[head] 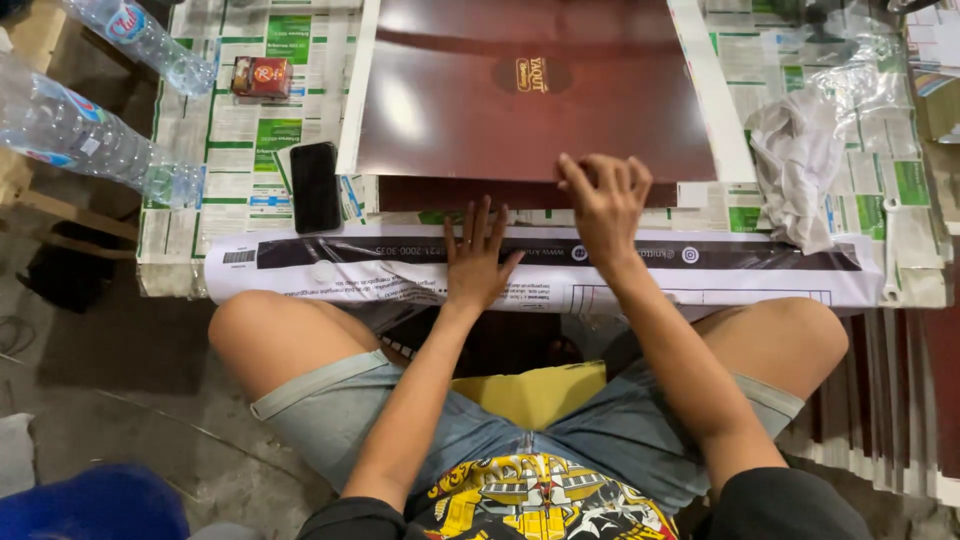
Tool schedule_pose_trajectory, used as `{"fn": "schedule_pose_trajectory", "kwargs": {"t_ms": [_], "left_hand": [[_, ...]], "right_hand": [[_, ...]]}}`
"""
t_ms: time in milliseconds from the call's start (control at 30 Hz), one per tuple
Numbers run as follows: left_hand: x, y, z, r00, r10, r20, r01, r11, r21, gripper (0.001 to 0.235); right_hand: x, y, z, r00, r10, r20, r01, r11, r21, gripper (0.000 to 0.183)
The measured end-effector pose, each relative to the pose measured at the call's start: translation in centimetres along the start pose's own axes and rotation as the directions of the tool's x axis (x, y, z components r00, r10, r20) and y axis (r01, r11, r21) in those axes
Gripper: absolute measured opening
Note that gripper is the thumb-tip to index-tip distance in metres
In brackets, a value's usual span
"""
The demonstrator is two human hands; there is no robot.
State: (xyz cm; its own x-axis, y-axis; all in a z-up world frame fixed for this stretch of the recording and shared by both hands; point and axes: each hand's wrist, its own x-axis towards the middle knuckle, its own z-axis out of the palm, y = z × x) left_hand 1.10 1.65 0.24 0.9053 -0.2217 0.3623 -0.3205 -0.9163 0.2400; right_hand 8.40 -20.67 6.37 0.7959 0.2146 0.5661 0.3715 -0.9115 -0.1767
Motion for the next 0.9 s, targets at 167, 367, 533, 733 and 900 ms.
{"fn": "schedule_pose_trajectory", "kwargs": {"t_ms": [167,367,533,733,900], "left_hand": [[0.0,0.4,-0.3,0.999,-0.041,-0.003,0.041,0.997,-0.068,0.083],[0.1,0.4,-0.5,0.999,-0.046,-0.013,0.045,0.997,-0.055,0.081],[0.0,0.3,-0.5,0.999,-0.048,-0.024,0.046,0.997,-0.062,0.082],[-0.1,0.4,-1.1,0.998,-0.057,-0.006,0.056,0.997,-0.043,0.082],[-0.3,0.1,0.8,0.999,-0.045,0.006,0.045,0.999,0.006,0.083]], "right_hand": [[-3.1,-2.3,1.0,0.968,0.014,0.25,0.021,0.991,-0.133,0.074],[0.1,-1.6,1.8,0.896,0.126,0.426,-0.116,0.992,-0.049,0.083],[5.2,1.0,5.1,0.861,0.164,0.481,-0.15,0.986,-0.069,0.087],[10.9,3.2,7.7,0.782,0.211,0.587,-0.192,0.977,-0.096,0.091],[13.2,4.4,9.3,0.75,0.212,0.626,-0.186,0.977,-0.108,0.097]]}}
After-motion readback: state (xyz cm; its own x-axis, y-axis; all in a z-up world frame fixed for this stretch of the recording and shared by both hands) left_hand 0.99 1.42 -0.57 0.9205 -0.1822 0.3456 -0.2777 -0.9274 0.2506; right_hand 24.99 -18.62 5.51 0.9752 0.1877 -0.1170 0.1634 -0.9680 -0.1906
